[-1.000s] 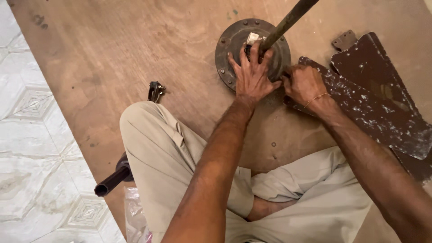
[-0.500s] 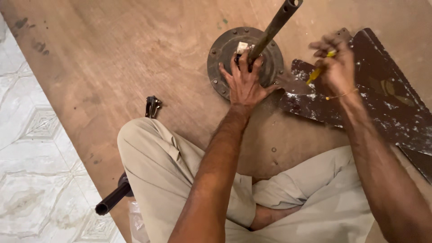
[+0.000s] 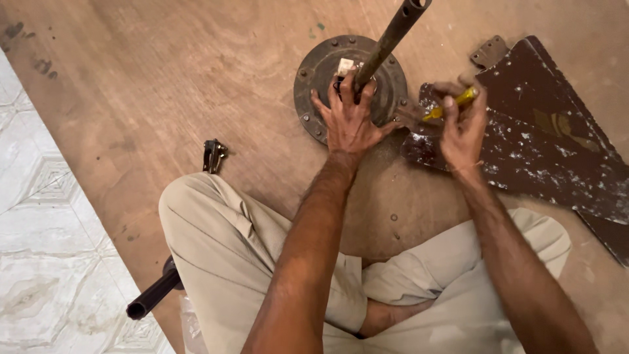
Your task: The person sits on the floor and uses a yellow screwdriver to tighten screws on a circular metal base attached to a vertical pole. They then position a brown metal plate against the base and continue to secure it with screws.
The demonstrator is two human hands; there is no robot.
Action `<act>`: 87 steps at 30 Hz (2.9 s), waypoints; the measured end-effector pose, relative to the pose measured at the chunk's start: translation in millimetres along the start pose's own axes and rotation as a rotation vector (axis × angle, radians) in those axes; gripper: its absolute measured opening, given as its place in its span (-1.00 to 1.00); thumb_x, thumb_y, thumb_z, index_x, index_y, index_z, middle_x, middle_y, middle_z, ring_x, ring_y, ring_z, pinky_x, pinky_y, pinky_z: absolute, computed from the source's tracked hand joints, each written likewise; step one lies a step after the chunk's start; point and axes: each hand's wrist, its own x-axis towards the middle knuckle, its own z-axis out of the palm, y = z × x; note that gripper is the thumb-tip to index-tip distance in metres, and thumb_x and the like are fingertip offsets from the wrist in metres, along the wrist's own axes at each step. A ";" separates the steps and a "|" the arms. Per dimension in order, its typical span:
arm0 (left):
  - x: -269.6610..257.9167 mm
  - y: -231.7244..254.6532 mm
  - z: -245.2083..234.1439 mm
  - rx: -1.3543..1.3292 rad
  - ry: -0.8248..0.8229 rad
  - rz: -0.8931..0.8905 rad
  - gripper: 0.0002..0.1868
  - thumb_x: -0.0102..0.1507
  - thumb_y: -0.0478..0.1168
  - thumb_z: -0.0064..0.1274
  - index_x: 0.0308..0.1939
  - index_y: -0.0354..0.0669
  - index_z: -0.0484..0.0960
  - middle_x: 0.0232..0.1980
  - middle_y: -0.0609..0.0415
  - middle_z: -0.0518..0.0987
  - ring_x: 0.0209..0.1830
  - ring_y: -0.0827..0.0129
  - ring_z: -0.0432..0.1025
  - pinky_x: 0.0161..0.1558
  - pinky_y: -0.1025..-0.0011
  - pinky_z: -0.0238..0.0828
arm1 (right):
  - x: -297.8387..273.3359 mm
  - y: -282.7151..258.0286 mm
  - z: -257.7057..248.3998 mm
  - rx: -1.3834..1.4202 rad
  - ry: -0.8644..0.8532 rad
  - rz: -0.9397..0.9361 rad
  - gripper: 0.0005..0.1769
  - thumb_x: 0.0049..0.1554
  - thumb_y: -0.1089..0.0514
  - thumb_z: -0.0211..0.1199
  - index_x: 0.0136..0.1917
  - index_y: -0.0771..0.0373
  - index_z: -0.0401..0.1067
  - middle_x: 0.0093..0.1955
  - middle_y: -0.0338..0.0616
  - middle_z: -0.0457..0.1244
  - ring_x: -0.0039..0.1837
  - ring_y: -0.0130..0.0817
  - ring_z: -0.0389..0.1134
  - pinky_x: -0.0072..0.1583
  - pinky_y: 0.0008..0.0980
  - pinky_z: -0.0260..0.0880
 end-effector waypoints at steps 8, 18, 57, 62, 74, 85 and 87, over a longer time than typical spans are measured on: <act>-1.1 -4.6 10.9 0.075 0.009 0.014 0.18 -0.19 0.69 0.18 0.37 0.41 0.16 0.46 0.01 0.04 0.50 -0.25 0.07 0.37 -0.74 -0.23 | -27.3 -8.0 5.3 -0.351 -0.001 0.039 -0.82 0.45 0.26 0.14 0.24 0.43 0.42 0.07 0.04 0.40 0.12 -0.22 0.46 0.14 -0.27 0.50; -1.5 0.0 2.9 0.029 0.014 -0.007 0.21 -0.23 0.60 0.30 0.39 0.39 0.19 0.46 0.04 0.06 0.50 -0.19 0.09 0.38 -0.71 -0.20 | -7.4 30.0 9.0 0.517 0.260 0.436 -0.73 0.44 0.06 0.05 0.19 0.32 0.18 0.13 0.04 0.34 0.08 -0.10 0.52 0.19 -0.06 0.60; -4.3 1.4 8.2 -0.040 0.061 0.002 0.23 -0.25 0.54 0.37 0.39 0.44 0.13 0.50 0.06 0.05 0.48 -0.19 0.14 0.41 -0.73 -0.22 | 12.1 13.4 28.4 -0.732 -0.052 -0.255 -0.02 0.45 0.15 0.38 0.75 0.08 -0.32 -0.13 -0.01 0.44 -0.13 -0.24 0.54 -0.06 -0.30 0.64; -3.5 -1.6 8.2 -0.028 0.053 0.015 0.23 -0.23 0.55 0.37 0.40 0.44 0.13 0.50 0.06 0.03 0.47 -0.17 0.15 0.41 -0.75 -0.22 | 15.6 17.1 26.8 -0.721 -0.084 -0.328 -0.07 0.48 0.17 0.38 0.73 0.07 -0.29 -0.02 0.00 0.47 -0.05 -0.26 0.57 0.00 -0.36 0.62; -4.0 -1.4 12.5 -0.034 0.045 0.006 0.26 -0.24 0.54 0.37 0.43 0.45 0.08 0.52 0.05 0.02 0.51 -0.20 0.10 0.41 -0.76 -0.22 | 18.7 19.5 25.2 -0.773 -0.069 -0.404 -0.20 0.46 0.19 0.45 0.68 0.11 -0.07 0.24 0.16 0.35 0.06 -0.16 0.55 -0.02 -0.39 0.62; -3.8 4.1 4.8 -0.047 0.038 -0.001 0.20 -0.20 0.56 0.34 0.39 0.40 0.12 0.51 0.06 0.06 0.48 -0.21 0.12 0.38 -0.74 -0.19 | 29.5 -4.4 -0.5 -0.594 -0.001 -0.442 -0.68 0.48 0.30 0.35 0.45 0.31 0.41 0.18 0.03 0.44 0.13 -0.20 0.58 0.12 -0.28 0.62; -2.8 3.4 2.5 -0.040 0.039 0.001 0.19 -0.19 0.56 0.33 0.39 0.41 0.12 0.51 0.06 0.06 0.48 -0.21 0.12 0.37 -0.74 -0.19 | 32.5 -10.0 0.1 -0.632 -0.021 -0.461 -0.58 0.43 0.30 0.41 0.50 0.33 0.43 0.14 -0.01 0.42 0.09 -0.25 0.56 0.10 -0.31 0.62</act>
